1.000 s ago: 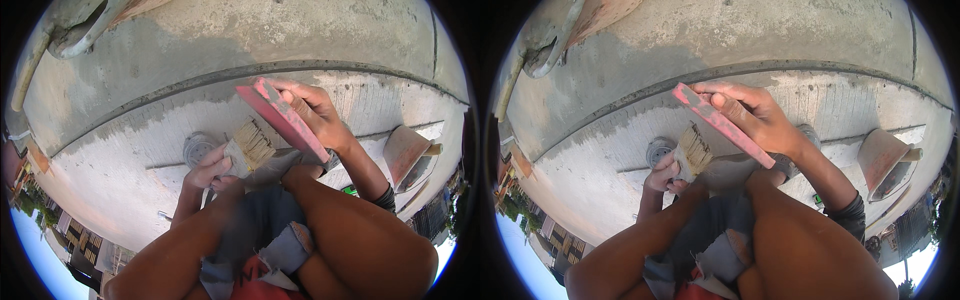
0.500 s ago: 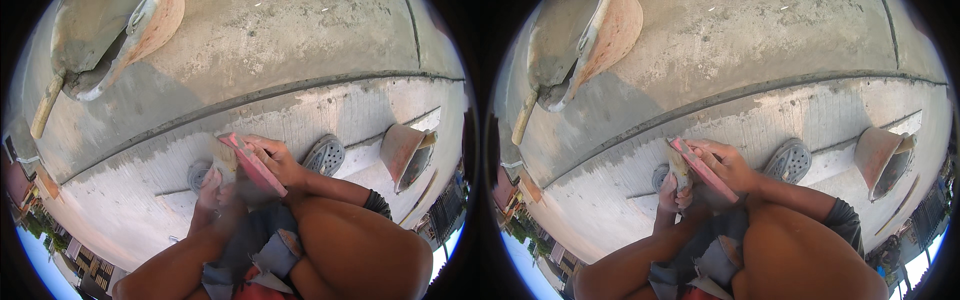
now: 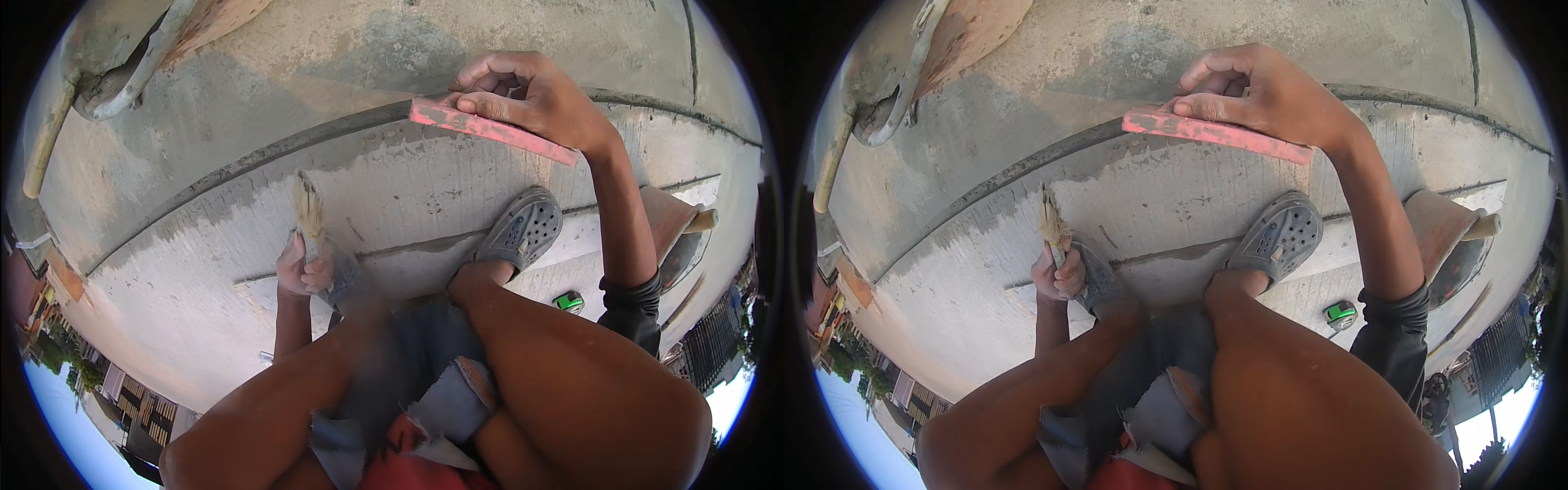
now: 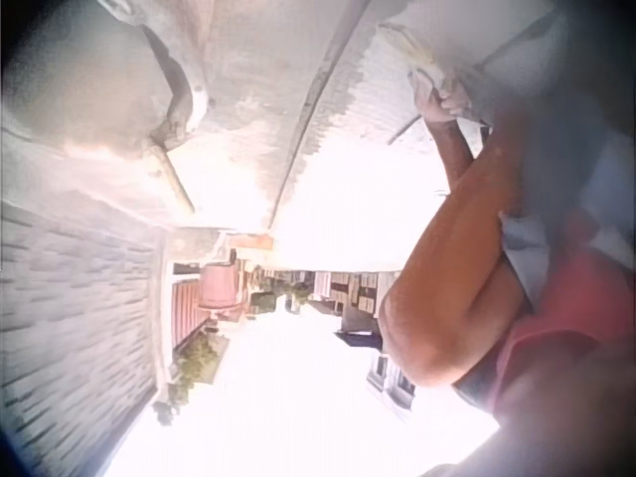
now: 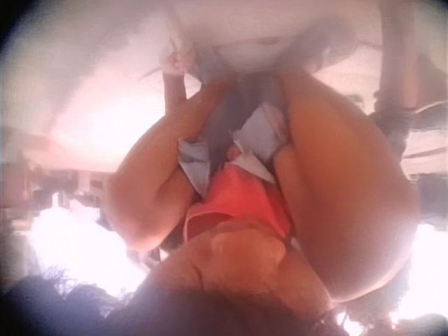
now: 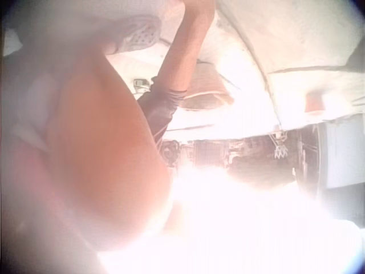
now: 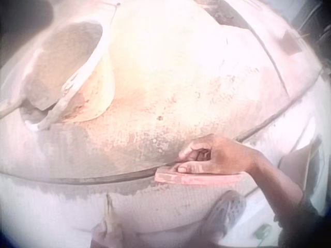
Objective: The person smooths a concrete surface using a pink sponge and a brush, then applies and spreads cement with a trowel. The person works on a linear section of the floor, alternating between brushing, sponging, and troweling to finish the surface.
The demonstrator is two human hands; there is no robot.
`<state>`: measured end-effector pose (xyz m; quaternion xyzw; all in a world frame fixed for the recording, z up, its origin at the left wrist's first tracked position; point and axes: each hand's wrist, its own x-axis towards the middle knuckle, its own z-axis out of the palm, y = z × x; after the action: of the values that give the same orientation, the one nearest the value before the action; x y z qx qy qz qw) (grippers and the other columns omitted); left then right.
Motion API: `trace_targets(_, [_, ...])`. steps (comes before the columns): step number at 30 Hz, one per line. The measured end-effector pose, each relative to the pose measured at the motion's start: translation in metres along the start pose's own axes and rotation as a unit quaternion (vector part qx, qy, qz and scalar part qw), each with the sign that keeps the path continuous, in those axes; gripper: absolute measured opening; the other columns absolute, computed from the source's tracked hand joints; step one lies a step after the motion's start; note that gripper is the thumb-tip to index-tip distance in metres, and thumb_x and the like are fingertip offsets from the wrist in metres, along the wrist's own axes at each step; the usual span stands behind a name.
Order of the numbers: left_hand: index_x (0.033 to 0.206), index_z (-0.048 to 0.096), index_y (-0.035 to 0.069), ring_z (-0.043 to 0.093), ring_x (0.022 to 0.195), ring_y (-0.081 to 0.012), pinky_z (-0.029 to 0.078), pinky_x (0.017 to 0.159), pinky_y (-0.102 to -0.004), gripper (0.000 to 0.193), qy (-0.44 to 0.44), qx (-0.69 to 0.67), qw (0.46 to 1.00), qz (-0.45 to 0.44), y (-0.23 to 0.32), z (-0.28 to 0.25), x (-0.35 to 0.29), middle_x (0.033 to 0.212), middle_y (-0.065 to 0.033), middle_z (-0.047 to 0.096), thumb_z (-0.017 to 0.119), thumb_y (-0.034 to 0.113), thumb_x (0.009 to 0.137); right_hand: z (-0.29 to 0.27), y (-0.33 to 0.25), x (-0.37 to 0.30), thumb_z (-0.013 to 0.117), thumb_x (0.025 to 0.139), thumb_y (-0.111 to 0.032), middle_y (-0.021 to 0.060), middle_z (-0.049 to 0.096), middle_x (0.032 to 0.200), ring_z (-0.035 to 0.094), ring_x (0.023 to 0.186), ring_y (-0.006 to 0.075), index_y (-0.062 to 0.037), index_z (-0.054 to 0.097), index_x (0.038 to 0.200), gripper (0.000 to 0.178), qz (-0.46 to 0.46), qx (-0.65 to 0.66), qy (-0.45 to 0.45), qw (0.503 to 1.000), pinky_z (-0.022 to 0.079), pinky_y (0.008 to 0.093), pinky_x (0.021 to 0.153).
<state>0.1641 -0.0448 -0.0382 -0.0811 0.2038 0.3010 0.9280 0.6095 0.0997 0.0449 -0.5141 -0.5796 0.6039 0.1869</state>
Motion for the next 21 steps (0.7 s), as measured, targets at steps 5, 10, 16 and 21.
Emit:
trace_targets(5, [0.136, 0.05, 0.004, 0.035, 0.042, -0.0039, 0.027, 0.033, -0.0219, 0.041, -0.021, -0.009, 1.0, -0.015, 0.005, -0.003, 0.005, 0.071, -0.0038, 0.045, 0.045, 0.037, 0.111, -0.01, -0.041, 0.053, 0.079, 0.091, -0.025, 0.0098, 0.079, 0.091, 0.07, 0.082, 0.0159, -0.0049, 0.081, 0.1, 0.022, 0.058, -0.155, -0.11, 0.98, 0.054, 0.0306, 0.073])
trace_targets(10, [0.135, 0.051, 0.004, 0.035, 0.043, -0.004, 0.027, 0.032, -0.0218, 0.041, -0.018, 0.002, 1.0, -0.008, 0.004, -0.004, 0.004, 0.071, -0.0038, 0.044, 0.046, 0.037, 0.111, -0.007, -0.035, 0.066, 0.076, 0.093, -0.027, 0.011, 0.078, 0.094, 0.07, 0.082, 0.0177, -0.0053, 0.08, 0.105, 0.025, 0.02, -0.176, -0.152, 0.972, 0.054, 0.0326, 0.073])
trace_targets(16, [0.133, 0.051, 0.004, 0.035, 0.042, -0.0039, 0.026, 0.032, -0.0217, 0.041, -0.018, -0.008, 0.999, -0.028, 0.006, -0.006, 0.005, 0.07, -0.0039, 0.044, 0.047, 0.038, 0.111, 0.0, -0.03, 0.064, 0.076, 0.093, -0.029, 0.0122, 0.077, 0.091, 0.07, 0.08, 0.0195, -0.004, 0.079, 0.104, 0.028, 0.028, -0.158, -0.145, 0.976, 0.053, 0.0338, 0.073])
trace_targets(21, [0.13, 0.049, 0.001, 0.035, 0.042, -0.0038, 0.026, 0.031, -0.0219, 0.041, -0.026, -0.001, 0.999, -0.022, 0.007, -0.003, 0.008, 0.07, -0.0045, 0.045, 0.046, 0.037, 0.111, 0.01, -0.031, 0.072, 0.077, 0.092, -0.031, 0.0128, 0.076, 0.088, 0.069, 0.079, 0.021, -0.0022, 0.078, 0.098, 0.029, 0.058, -0.213, -0.137, 0.966, 0.052, 0.0358, 0.071])
